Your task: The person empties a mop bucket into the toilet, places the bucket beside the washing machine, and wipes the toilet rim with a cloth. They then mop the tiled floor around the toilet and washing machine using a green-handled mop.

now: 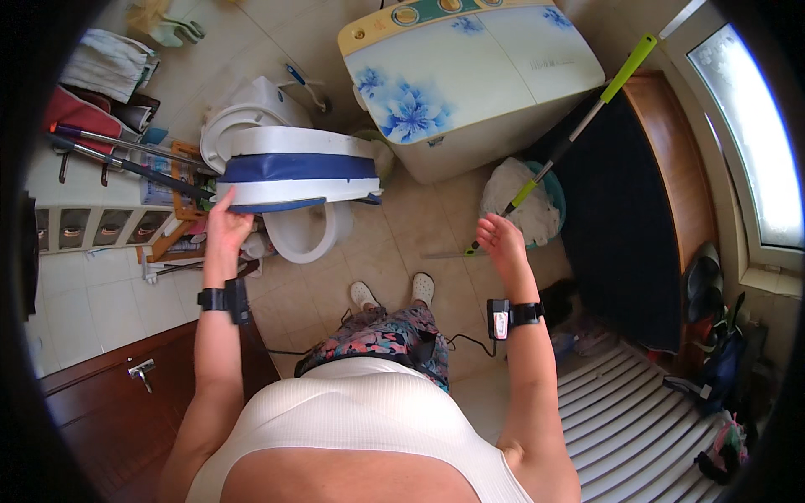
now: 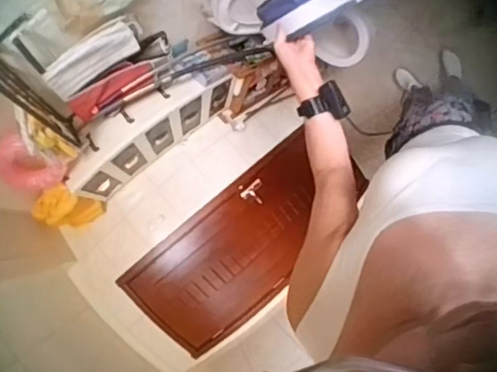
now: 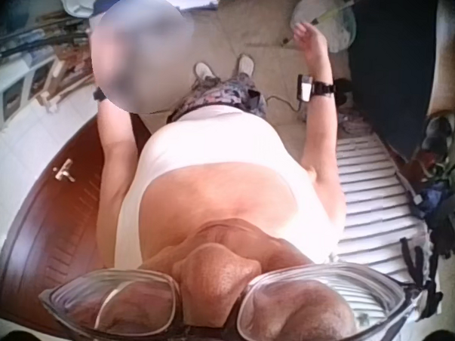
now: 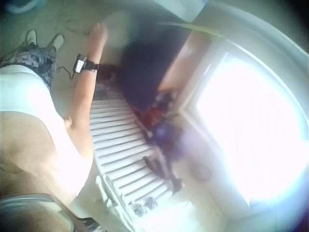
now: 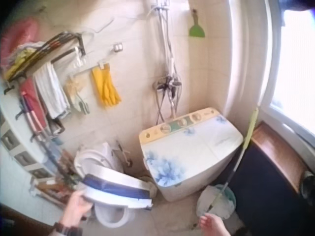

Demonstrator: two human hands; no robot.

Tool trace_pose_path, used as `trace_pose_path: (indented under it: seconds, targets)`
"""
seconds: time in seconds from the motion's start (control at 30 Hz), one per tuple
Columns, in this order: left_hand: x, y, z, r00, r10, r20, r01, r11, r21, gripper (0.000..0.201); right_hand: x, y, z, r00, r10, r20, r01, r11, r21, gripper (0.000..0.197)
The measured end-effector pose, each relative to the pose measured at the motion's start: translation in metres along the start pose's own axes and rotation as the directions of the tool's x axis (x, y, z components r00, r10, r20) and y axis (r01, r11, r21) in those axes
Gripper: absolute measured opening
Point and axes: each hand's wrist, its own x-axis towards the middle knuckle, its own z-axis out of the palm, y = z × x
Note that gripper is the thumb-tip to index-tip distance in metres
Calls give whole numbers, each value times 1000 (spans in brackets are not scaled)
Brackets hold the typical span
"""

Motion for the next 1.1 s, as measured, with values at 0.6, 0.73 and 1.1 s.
trace_pose_path:
  seconds: [0.6,0.73,1.1]
  targets:
    - [121,-96,79,982,-40,185,139,816,-561,24,156,-43,215,487,-811,325,539,-13,-842,47]
    - [132,-129,101,949,89,302,142,734,-664,36,177,-39,234,400,-830,388,438,-199,-877,51]
    - [253,-115,154,960,133,245,107,638,-762,35,192,-24,267,405,-858,317,156,-277,-948,52]
